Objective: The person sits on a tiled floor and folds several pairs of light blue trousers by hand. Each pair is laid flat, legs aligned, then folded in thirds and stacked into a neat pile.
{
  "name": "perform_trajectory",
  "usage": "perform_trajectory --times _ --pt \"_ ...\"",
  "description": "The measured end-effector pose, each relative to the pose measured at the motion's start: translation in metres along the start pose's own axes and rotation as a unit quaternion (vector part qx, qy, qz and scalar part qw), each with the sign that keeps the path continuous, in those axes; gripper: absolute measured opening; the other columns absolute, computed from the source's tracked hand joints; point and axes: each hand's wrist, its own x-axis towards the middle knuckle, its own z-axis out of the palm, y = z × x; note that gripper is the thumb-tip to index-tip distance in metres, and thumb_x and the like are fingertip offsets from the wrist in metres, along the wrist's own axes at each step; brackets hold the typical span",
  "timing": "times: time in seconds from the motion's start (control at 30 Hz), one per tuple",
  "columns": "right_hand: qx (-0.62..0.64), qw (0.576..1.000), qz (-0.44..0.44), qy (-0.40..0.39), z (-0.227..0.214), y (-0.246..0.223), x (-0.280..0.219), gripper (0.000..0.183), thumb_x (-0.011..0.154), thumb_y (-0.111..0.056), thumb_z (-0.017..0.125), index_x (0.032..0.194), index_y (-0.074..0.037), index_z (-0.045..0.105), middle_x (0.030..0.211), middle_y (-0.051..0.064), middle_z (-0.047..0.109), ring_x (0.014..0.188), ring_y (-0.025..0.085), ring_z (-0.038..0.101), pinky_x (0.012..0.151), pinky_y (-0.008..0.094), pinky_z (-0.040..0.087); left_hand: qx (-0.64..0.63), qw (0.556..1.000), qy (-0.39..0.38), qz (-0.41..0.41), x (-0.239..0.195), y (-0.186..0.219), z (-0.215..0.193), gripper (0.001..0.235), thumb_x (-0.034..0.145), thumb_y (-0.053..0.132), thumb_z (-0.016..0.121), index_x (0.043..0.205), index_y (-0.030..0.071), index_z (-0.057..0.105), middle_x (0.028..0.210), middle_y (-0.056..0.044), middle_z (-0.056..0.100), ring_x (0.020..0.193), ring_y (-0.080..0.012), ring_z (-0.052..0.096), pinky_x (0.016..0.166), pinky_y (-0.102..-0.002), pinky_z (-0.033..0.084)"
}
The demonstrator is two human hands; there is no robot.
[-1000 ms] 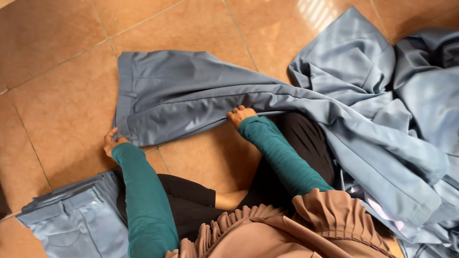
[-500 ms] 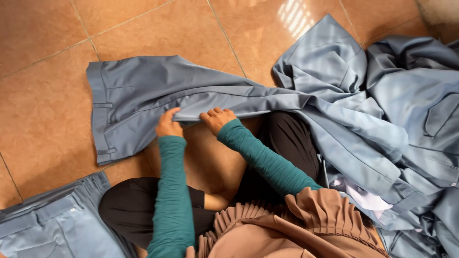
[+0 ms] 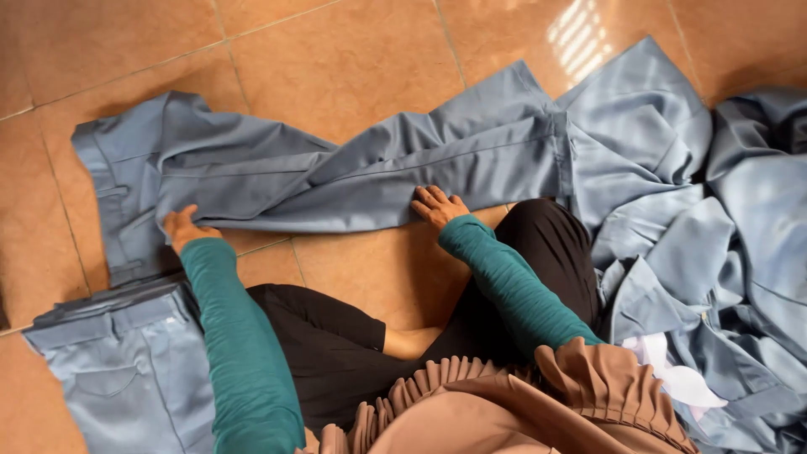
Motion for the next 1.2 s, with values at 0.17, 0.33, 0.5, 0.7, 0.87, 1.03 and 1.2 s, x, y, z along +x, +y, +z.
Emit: perform_trajectory --times 0.17,0.33,0.5,0.7,0.87,1.03,1.2 --pt "0.094 0.981 -0.025 0.169 0.038 0.026 0.019 0.035 0.084 -0.024 0.061 0.114 -0.041 0.069 0.129 -0.012 0.066 0.126 0.017 0.059 0.087 0.04 0.058 0.167 0.937 -0.242 -0.188 -0.037 0.076 -0.042 0.07 0.091 0.009 0.059 0.149 0.046 0.047 0.162 0.005 0.029 0.12 -0.0412 0.064 0.107 -0.054 0.047" --pt "0.143 0.923 0.114 0.339 0.009 0.141 0.051 0.031 0.092 -0.021 0.061 0.109 -0.045 0.071 0.106 -0.015 0.069 0.103 0.014 0.067 0.084 0.033 0.059 -0.025 0.979 -0.202 0.028 -0.084 0.133 0.011 0.058 0.094 0.01 0.06 0.147 0.031 0.054 0.151 -0.01 0.049 0.131 -0.0385 0.056 0.106 -0.053 0.048" --pt "0.108 0.912 0.23 0.323 0.01 0.288 0.084 0.031 0.09 -0.034 0.07 0.116 -0.051 0.069 0.105 -0.016 0.068 0.104 0.016 0.063 0.092 0.032 0.058 -0.045 0.97 -0.236 0.046 -0.102 0.157 0.061 0.059 0.099 0.021 0.06 0.153 0.035 0.042 0.159 -0.002 0.039 0.139 -0.0315 0.049 0.107 -0.052 0.05" --pt "0.22 0.885 0.388 0.133 -0.037 0.304 0.094 0.067 0.094 -0.042 0.072 0.153 -0.029 0.043 0.139 0.008 0.065 0.132 0.035 0.054 0.108 0.056 0.047 -0.156 0.978 -0.101 0.097 -0.104 0.142 0.095 0.04 0.097 0.015 0.066 0.136 0.024 0.065 0.124 -0.001 0.062 0.109 -0.0231 0.067 0.092 -0.037 0.057" --pt "0.189 0.874 0.446 -0.036 -0.055 0.288 0.114 0.119 0.074 -0.059 0.085 0.164 -0.028 0.014 0.155 0.005 0.045 0.14 0.033 0.039 0.113 0.059 0.038 -0.257 0.959 -0.097 0.066 -0.088 0.149 0.08 0.03 0.101 0.01 0.06 0.12 0.028 0.076 0.111 0.008 0.068 0.061 -0.0098 0.071 0.062 -0.022 0.059" --pt "0.246 0.866 0.434 0.017 -0.029 0.335 0.125 0.067 0.063 -0.052 0.094 0.123 -0.035 0.067 0.118 -0.001 0.069 0.12 0.03 0.058 0.101 0.051 0.049 -0.266 0.959 -0.057 0.08 -0.071 0.171 0.054 0.03 0.099 0.003 0.064 0.115 0.023 0.079 0.083 0.003 0.07 0.074 -0.0157 0.072 0.071 -0.031 0.059" --pt "0.342 0.821 0.427 0.164 -0.062 0.369 0.112 0.044 0.058 -0.04 0.097 0.093 -0.023 0.076 0.076 -0.009 0.065 0.075 0.007 0.06 0.07 0.028 0.05 -0.344 0.936 -0.058 0.053 -0.057 0.201 0.004 0.038 0.096 -0.011 0.049 0.12 0.006 0.072 0.12 -0.009 0.067 0.092 -0.0199 0.067 0.073 -0.028 0.062"
